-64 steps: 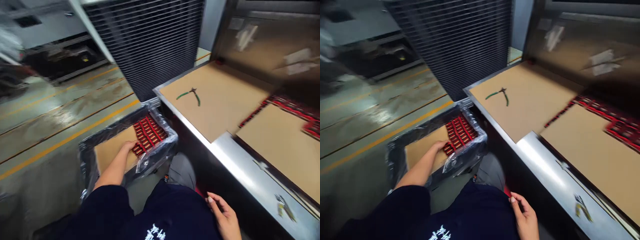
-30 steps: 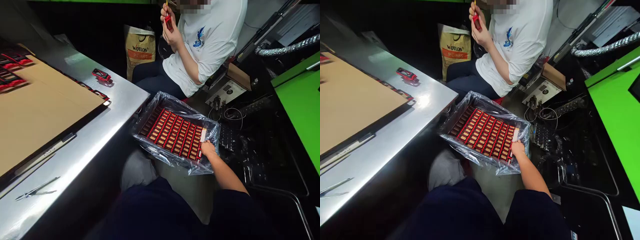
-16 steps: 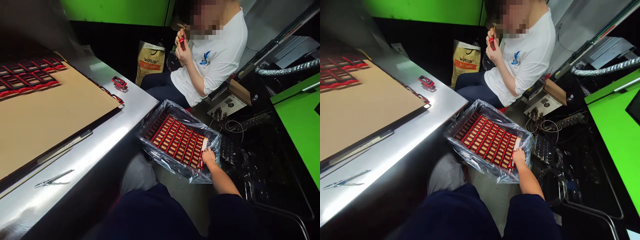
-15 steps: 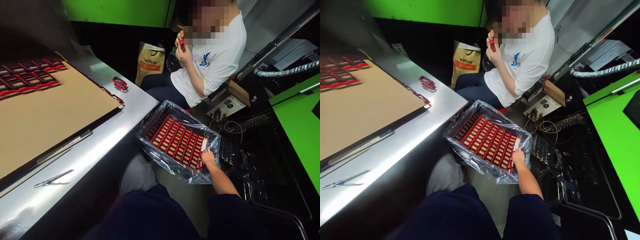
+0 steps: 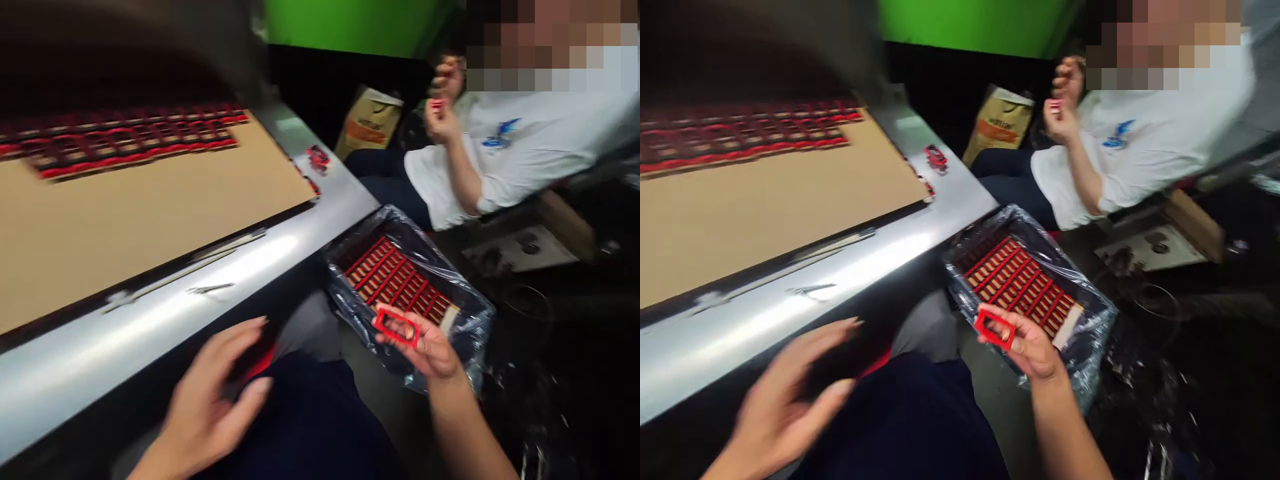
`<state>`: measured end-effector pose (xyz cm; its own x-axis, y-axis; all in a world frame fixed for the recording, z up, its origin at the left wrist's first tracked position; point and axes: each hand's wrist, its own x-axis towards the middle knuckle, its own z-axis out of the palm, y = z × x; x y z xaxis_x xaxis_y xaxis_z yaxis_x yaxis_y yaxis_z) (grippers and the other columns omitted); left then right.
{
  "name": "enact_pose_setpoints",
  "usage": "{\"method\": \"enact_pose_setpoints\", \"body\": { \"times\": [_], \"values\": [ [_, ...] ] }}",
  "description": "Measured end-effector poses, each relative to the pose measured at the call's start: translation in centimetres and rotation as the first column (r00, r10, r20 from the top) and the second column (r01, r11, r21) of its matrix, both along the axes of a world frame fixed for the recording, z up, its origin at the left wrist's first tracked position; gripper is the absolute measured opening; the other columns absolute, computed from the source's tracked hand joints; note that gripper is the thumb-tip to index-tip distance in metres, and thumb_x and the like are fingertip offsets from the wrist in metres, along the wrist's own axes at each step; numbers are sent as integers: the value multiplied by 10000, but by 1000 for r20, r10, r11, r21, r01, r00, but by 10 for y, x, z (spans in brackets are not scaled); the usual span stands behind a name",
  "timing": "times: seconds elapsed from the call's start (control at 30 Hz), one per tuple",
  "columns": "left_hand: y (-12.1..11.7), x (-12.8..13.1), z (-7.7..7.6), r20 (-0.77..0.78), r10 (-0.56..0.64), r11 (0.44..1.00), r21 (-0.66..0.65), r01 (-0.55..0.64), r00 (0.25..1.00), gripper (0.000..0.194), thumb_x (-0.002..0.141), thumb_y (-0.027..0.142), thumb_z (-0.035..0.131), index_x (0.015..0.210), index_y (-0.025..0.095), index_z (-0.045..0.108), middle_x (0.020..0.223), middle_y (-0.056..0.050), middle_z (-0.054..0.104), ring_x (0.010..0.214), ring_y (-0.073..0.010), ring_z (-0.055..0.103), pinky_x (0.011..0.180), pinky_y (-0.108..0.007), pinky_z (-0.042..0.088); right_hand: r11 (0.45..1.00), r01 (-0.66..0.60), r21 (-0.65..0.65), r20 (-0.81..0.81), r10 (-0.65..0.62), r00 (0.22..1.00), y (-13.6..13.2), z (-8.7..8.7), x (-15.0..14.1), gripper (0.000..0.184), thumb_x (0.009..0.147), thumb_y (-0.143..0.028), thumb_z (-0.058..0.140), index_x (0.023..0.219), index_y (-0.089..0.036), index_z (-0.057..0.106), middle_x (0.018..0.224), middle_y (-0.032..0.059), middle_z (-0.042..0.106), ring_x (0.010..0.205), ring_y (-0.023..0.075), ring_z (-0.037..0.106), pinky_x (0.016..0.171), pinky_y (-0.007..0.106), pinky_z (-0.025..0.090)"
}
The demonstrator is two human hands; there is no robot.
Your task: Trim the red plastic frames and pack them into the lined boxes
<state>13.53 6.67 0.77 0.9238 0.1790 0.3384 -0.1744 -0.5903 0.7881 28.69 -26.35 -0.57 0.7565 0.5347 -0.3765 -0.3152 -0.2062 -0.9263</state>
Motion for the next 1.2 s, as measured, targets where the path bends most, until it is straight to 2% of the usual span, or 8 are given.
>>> {"method": "enact_pose_setpoints", "body": {
  "times": [0.03, 0.1, 0.2, 0.3, 0.43, 0.63, 0.9, 1.2],
  "values": [
    [-9, -4, -3, -5, -73, 997, -41, 72, 997, 620, 871, 289, 672, 1454, 323, 465, 1418, -100, 603, 1246, -291, 625, 1017, -429, 567, 965, 2, 261, -191, 50, 980, 32, -4, -17, 485, 737, -647, 742, 1066, -301, 661, 1460, 97, 578, 1216, 344, 629, 920, 535, 522],
    [-20, -10, -8, -3, -118, 979, -165, 116, 993, 662, 888, 324, 680, 1491, 263, 414, 1475, -167, 549, 1315, -319, 580, 1051, -468, 539, 858, 32, 512, -453, 239, 859, 90, -11, -51, 377, 686, -546, 841, 943, -319, 683, 1318, 54, 688, 1142, 328, 674, 880, 521, 543],
    [-20, -26, -14, -21, -24, 947, -321, 16, 999, 482, 919, 343, 669, 1376, 247, 549, 1301, -151, 685, 1183, -268, 674, 988, -405, 572, 804, 58, 591, -614, 403, 679, 144, -12, -87, 242, 741, -458, 836, 885, -304, 718, 1187, 36, 753, 1092, 289, 695, 871, 461, 566],
    [-14, -51, -15, -115, 112, 896, -417, -150, 987, 396, 905, 436, 680, 1228, 207, 660, 1156, -137, 748, 1063, -254, 722, 929, -379, 592, 821, -13, 570, -662, 469, 584, 166, -11, -94, 246, 825, -438, 778, 1024, -298, 743, 1222, 55, 743, 1089, 259, 697, 854, 415, 585],
    [-15, -77, -12, -184, 249, 846, -437, -306, 951, 390, 893, 487, 680, 1143, 188, 704, 1110, -133, 760, 1043, -265, 727, 922, -401, 593, 849, -194, 492, -630, 501, 594, 171, -12, -90, 390, 837, -511, 755, 1129, -257, 713, 1171, 109, 757, 1048, 290, 716, 901, 498, 570],
    [-20, -90, -11, -98, 314, 908, -261, -329, 944, 373, 811, 388, 792, 1113, 185, 710, 1074, -129, 777, 1041, -265, 734, 918, -387, 612, 844, -323, 428, -504, 520, 690, 166, -15, -86, 375, 805, -523, 777, 999, -226, 657, 1001, 121, 780, 1031, 332, 733, 959, 563, 535],
    [-20, -88, 0, -84, 333, 935, -103, -341, 939, 290, 724, 246, 795, 988, 168, 704, 953, -110, 796, 949, -256, 763, 851, -349, 647, 848, -356, 393, -457, 516, 724, 160, -20, -92, 401, 782, -498, 810, 988, -229, 595, 980, 98, 767, 986, 302, 744, 911, 501, 567],
    [-18, -90, -4, -99, 327, 927, -159, -340, 940, 285, 720, 250, 791, 982, 173, 710, 989, -110, 791, 926, -246, 771, 835, -339, 652, 846, -399, 354, -402, 522, 752, 159, -22, -91, 405, 766, -526, 817, 938, -229, 602, 899, 53, 753, 820, 224, 721, 802, 365, 542]
  ]
}}
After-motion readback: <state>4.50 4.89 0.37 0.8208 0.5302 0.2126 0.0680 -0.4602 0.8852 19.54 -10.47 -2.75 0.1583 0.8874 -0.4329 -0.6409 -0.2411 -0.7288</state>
